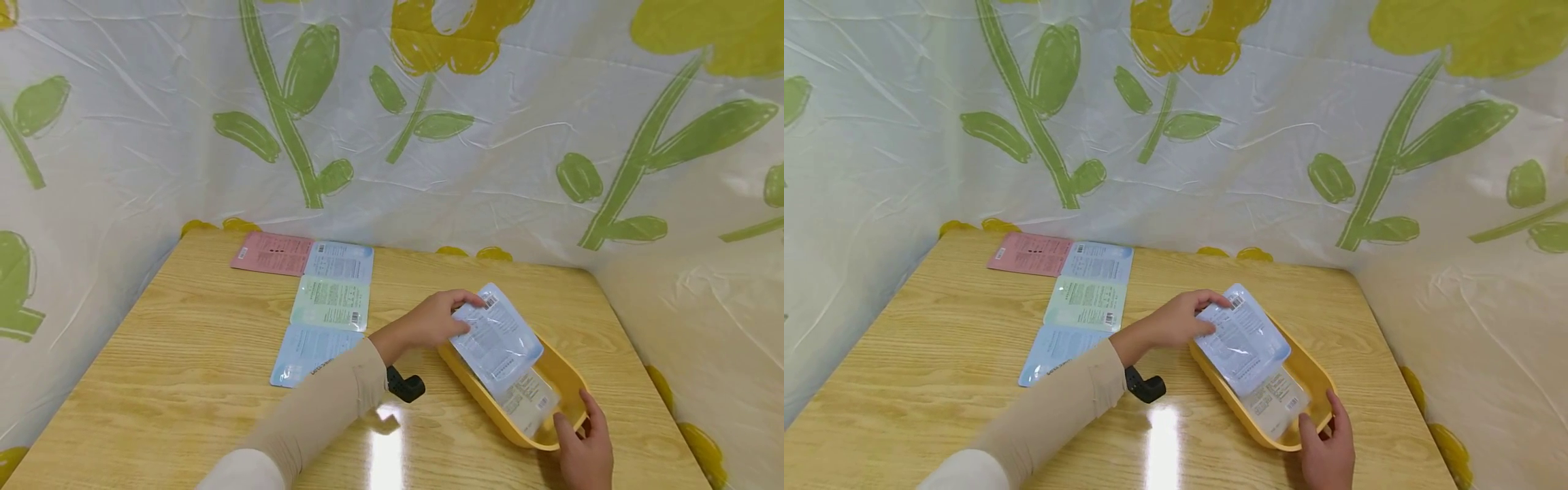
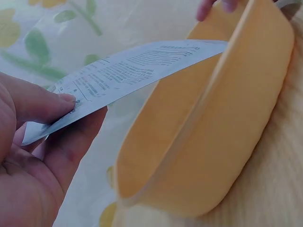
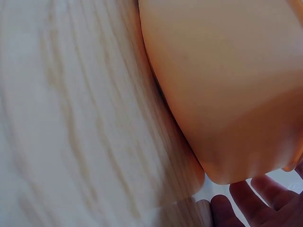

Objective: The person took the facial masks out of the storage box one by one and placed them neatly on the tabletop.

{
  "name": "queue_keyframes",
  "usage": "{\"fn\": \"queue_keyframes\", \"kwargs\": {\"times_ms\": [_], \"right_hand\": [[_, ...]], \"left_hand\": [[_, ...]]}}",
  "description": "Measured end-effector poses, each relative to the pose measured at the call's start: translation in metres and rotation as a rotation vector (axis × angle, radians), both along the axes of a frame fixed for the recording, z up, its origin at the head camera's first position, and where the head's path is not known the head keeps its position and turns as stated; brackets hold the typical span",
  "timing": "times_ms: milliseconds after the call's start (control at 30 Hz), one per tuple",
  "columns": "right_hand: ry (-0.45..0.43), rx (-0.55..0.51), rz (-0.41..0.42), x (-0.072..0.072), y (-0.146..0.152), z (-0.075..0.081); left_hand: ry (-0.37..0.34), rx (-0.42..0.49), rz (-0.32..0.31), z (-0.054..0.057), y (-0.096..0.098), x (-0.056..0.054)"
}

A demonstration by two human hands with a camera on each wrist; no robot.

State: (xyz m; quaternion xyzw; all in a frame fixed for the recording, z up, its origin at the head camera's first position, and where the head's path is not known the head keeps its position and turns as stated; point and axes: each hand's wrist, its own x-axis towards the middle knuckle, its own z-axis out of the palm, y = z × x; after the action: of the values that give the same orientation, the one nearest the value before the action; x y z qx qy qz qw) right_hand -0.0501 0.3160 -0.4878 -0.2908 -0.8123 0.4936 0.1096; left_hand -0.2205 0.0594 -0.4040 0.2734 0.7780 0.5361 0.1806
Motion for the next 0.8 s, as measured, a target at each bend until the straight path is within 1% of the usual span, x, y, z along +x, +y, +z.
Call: {"fn": "queue_keyframes", "kwargs": {"times_ms": [133,267,433,600,700,800], "right_hand": [[-0.010,-0.005,0.001,0.000,0.000,0.000],[-0.027,-0.013,0.003,-0.001,0.000,0.000],[-0.048,-0.024,-0.002,-0.001,-0.001,0.001],[-0.055,-0.017,0.000,-0.002,-0.002,0.003],[-0.056,-0.008,0.001,-0.003,-0.002,0.004],[-0.055,-0.006,0.002,-0.003,-0.002,0.004]], "left_hand": [[-0.020,0.034,0.027,0.002,-0.016,-0.006],[-0.051,0.075,0.048,0.002,-0.031,-0.011],[-0.068,0.125,0.078,0.000,-0.054,-0.019],[-0.071,0.151,0.148,0.000,-0.080,-0.027],[-0.086,0.180,0.185,-0.001,-0.094,-0.030],[-0.106,0.205,0.209,-0.003,-0.107,-0.032]]}}
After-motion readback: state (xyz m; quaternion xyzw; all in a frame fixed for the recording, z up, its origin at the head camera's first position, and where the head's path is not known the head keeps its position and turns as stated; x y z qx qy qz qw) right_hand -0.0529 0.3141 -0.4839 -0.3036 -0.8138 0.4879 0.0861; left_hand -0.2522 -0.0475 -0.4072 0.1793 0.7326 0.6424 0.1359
